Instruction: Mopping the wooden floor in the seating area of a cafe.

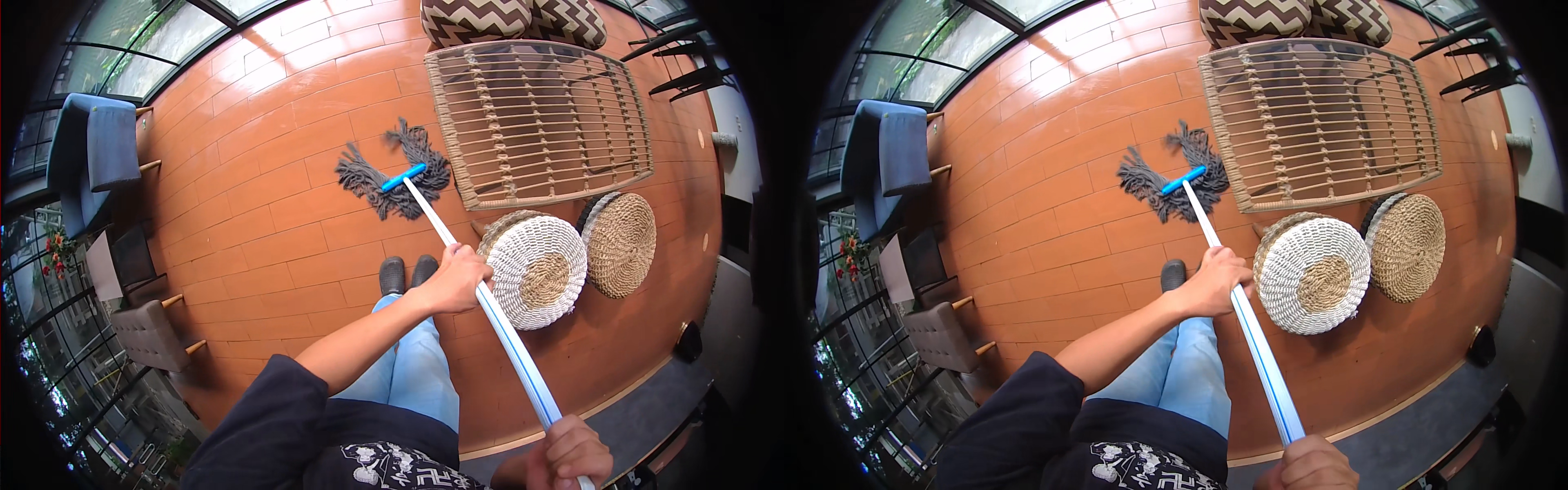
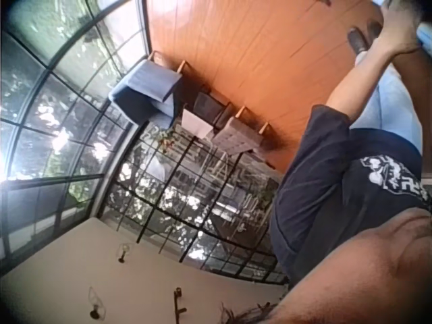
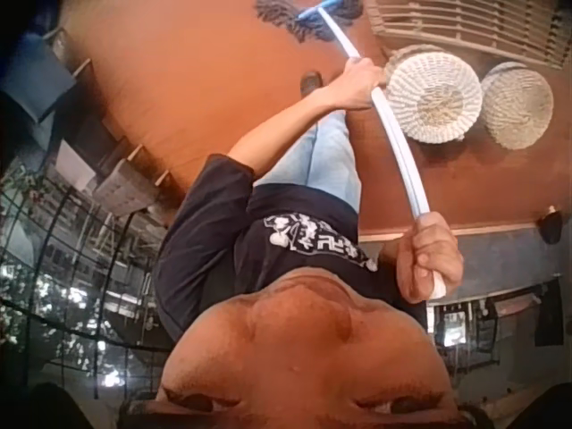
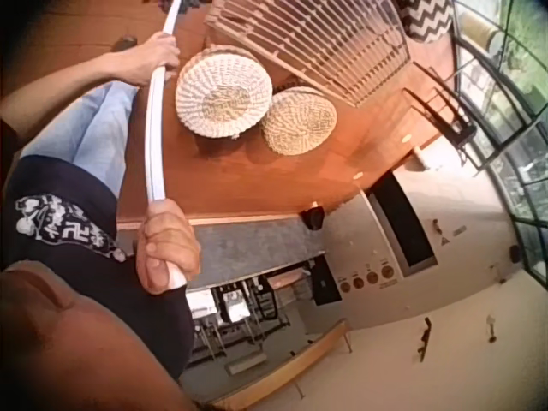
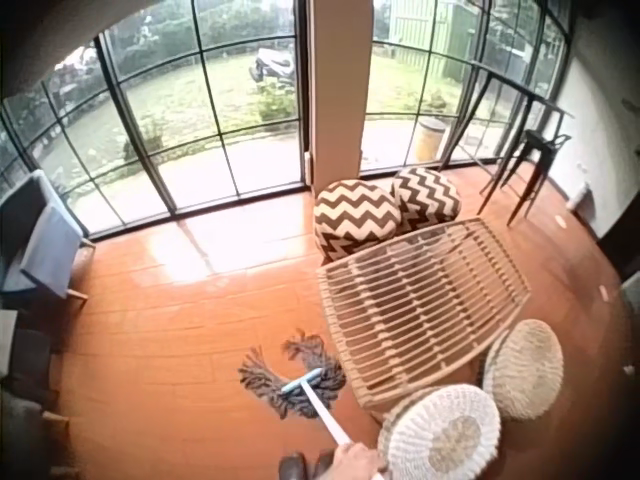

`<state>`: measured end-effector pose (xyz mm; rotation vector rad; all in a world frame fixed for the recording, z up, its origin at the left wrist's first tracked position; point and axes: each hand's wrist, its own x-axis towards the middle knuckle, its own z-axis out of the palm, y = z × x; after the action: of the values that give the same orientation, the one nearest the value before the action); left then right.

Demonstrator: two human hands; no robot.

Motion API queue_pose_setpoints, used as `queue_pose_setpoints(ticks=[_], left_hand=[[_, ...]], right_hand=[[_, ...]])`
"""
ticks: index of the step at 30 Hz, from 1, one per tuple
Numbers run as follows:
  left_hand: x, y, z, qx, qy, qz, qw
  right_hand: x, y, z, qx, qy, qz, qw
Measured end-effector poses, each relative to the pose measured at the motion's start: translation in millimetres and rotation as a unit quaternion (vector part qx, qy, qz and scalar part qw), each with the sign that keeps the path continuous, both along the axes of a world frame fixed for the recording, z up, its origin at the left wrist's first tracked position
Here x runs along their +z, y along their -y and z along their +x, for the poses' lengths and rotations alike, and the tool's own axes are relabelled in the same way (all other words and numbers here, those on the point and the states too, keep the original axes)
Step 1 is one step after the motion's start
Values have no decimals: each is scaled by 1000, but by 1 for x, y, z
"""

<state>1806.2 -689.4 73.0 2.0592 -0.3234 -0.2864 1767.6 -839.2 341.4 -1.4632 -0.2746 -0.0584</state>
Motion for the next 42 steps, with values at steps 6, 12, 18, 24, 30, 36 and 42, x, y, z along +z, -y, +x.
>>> queue_pose_setpoints(ticks=[6, 12, 18, 24, 30, 36, 42], left_hand=[[3, -6, 24, -39, 26, 74, 996], [-51, -73, 82, 99, 97, 121, 983], [-108, -138, 148, 171, 7, 139, 975], [-64, -104, 124, 67, -14, 160, 985], [-84, -121, 180, 43, 26, 281, 958], [-95, -131, 212, 81, 56, 240, 966], [-41, -90, 171, 29, 118, 228, 966]], right_hand=[[-17, -12, 0, -41, 62, 21, 997], [-101, -49, 13, -36, 53, -9, 998], [-209, -109, 73, 35, 136, -27, 990], [-163, -84, 49, 8, 73, -59, 996], [-230, -90, 92, 14, 138, -48, 989], [-272, -119, 148, -11, 171, -52, 984], [-195, -77, 111, 2, 142, -35, 989]])
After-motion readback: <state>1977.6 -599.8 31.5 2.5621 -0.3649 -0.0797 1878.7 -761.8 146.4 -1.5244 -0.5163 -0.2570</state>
